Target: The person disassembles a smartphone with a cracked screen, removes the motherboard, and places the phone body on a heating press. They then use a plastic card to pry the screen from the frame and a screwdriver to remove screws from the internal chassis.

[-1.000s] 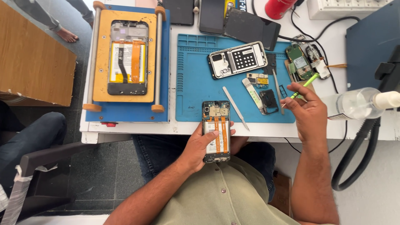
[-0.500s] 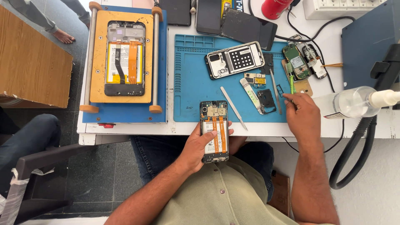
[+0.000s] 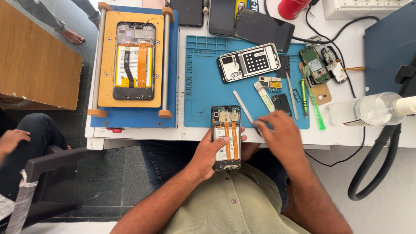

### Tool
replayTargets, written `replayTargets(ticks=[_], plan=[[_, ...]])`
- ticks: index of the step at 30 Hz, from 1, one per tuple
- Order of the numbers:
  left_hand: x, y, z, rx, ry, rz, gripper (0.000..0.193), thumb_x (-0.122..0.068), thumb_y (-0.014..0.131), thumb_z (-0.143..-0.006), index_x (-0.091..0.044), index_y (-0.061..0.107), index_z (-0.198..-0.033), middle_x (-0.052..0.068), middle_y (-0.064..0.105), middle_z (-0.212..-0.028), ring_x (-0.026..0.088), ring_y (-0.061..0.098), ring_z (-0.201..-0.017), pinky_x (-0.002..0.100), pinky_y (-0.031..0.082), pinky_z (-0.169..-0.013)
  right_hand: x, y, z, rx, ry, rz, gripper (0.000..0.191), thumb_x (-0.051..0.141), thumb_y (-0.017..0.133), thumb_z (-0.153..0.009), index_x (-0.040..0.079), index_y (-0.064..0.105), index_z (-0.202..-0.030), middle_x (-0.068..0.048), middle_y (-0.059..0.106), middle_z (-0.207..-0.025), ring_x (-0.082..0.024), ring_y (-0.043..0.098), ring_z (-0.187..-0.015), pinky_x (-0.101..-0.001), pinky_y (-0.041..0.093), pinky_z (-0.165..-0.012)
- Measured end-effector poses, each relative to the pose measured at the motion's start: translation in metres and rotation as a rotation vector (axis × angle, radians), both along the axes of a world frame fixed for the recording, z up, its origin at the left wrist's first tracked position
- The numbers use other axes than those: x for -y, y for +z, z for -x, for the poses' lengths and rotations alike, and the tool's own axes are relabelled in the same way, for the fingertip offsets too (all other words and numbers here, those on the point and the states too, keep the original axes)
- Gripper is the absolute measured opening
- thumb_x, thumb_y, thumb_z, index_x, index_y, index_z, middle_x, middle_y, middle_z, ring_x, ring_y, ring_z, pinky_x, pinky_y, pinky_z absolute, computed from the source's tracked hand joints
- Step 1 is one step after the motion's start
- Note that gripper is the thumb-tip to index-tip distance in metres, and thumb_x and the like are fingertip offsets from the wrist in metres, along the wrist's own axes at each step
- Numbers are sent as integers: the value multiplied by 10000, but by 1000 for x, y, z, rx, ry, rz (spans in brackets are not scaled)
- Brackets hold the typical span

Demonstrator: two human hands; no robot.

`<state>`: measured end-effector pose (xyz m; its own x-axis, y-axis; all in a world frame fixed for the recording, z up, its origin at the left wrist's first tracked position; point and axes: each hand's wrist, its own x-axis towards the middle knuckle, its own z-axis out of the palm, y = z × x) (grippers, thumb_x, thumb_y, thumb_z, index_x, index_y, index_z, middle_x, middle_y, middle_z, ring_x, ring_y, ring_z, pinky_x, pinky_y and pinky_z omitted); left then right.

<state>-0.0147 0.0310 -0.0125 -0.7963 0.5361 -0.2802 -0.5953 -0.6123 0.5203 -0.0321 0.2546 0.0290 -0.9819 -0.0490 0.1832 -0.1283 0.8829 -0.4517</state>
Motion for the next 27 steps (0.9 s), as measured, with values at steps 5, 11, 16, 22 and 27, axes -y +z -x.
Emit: replayTargets(ticks=[5, 11, 16, 22, 27], plan=[[1, 0, 0, -4, 10, -19, 493, -124, 497, -1040, -54, 353, -1506, 222, 560, -1438, 308, 591, -1332, 437, 603, -994, 17, 1, 1, 61, -41, -45, 144, 190, 769, -877, 65, 755, -948, -109, 696, -955, -324, 675, -923, -441, 541, -789], [0, -2, 0, -6, 15, -57, 489, -112, 493, -1042, -46, 350, -1506, 238, 558, -1437, 324, 599, -1314, 466, 613, -984, 12, -7, 1, 42, -79, -46, 114, 160, 729, -901, 55, 745, -941, -115, 703, -935, -311, 680, -854, -432, 550, -761], [5, -6, -1, -34, -8, -43, 512, -109, 483, -1035, -62, 341, -1525, 233, 553, -1447, 331, 595, -1317, 487, 610, -989, -10, -21, 7, 269, -278, 479, 125, 138, 669, -986, 31, 713, -1033, -78, 755, -855, -145, 693, -752, -309, 554, -685], [10, -5, -9, -100, -34, -66, 530, -107, 497, -1038, -56, 333, -1540, 248, 534, -1480, 348, 584, -1337, 499, 592, -1012, -30, -23, 0, 283, -233, 1459, 335, 28, 674, -975, -6, 672, -1309, -66, 711, -895, -123, 620, -755, -252, 516, -694], [10, -2, -13, -124, -53, -96, 550, -123, 528, -1031, -47, 336, -1540, 248, 526, -1494, 350, 579, -1350, 508, 583, -1036, -27, -16, -8, 299, -124, 1740, 332, 39, 706, -977, -26, 646, -1297, -102, 740, -952, -185, 696, -872, -304, 576, -809]])
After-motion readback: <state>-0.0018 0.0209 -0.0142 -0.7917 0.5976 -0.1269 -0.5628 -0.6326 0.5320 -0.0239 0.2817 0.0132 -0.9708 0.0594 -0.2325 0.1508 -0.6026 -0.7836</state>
